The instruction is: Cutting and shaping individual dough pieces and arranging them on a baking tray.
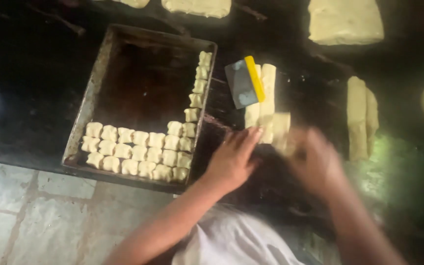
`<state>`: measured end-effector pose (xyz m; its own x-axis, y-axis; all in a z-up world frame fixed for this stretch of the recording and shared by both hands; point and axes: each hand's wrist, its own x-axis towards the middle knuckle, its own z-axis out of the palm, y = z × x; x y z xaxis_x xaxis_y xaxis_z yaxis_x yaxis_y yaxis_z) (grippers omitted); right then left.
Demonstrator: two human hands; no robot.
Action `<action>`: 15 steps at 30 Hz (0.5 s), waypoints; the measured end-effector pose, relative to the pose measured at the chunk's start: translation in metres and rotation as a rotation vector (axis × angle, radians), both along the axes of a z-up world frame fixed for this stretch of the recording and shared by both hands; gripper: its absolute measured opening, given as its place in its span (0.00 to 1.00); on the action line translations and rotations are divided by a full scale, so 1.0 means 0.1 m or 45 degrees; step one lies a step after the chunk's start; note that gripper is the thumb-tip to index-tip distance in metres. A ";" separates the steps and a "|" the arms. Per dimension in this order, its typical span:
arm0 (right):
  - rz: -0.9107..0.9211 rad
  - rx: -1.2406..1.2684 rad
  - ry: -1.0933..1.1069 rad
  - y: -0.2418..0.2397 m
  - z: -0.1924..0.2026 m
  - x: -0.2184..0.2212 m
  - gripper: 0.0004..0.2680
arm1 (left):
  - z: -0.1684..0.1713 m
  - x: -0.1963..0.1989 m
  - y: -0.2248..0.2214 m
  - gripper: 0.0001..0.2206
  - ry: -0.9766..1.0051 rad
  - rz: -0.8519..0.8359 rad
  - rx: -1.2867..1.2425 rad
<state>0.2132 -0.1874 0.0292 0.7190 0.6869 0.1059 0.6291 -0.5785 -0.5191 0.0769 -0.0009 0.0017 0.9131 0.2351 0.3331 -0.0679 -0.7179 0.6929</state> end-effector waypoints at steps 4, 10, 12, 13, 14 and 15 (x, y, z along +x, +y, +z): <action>0.275 0.054 0.181 -0.96 0.12 -0.48 0.20 | -0.37 0.36 -0.28 0.29 -0.124 -0.117 0.277; -0.446 0.885 0.573 -2.33 -0.16 -0.23 0.11 | -0.25 0.73 -0.67 0.19 -0.019 -0.562 0.008; -0.650 0.540 -0.131 -2.47 0.03 -0.10 0.10 | -0.04 0.91 -0.88 0.18 0.518 -0.711 -0.512; -0.675 0.539 -0.135 -2.58 -0.20 0.00 0.10 | -0.14 0.98 -1.03 0.18 0.525 -0.735 -0.508; -0.717 0.490 -0.136 -2.69 -0.41 0.13 0.12 | -0.23 1.07 -1.18 0.20 0.585 -0.673 -0.465; -0.759 0.441 -0.136 -2.79 -0.62 0.26 0.15 | -0.32 1.16 -1.31 0.21 0.643 -0.610 -0.422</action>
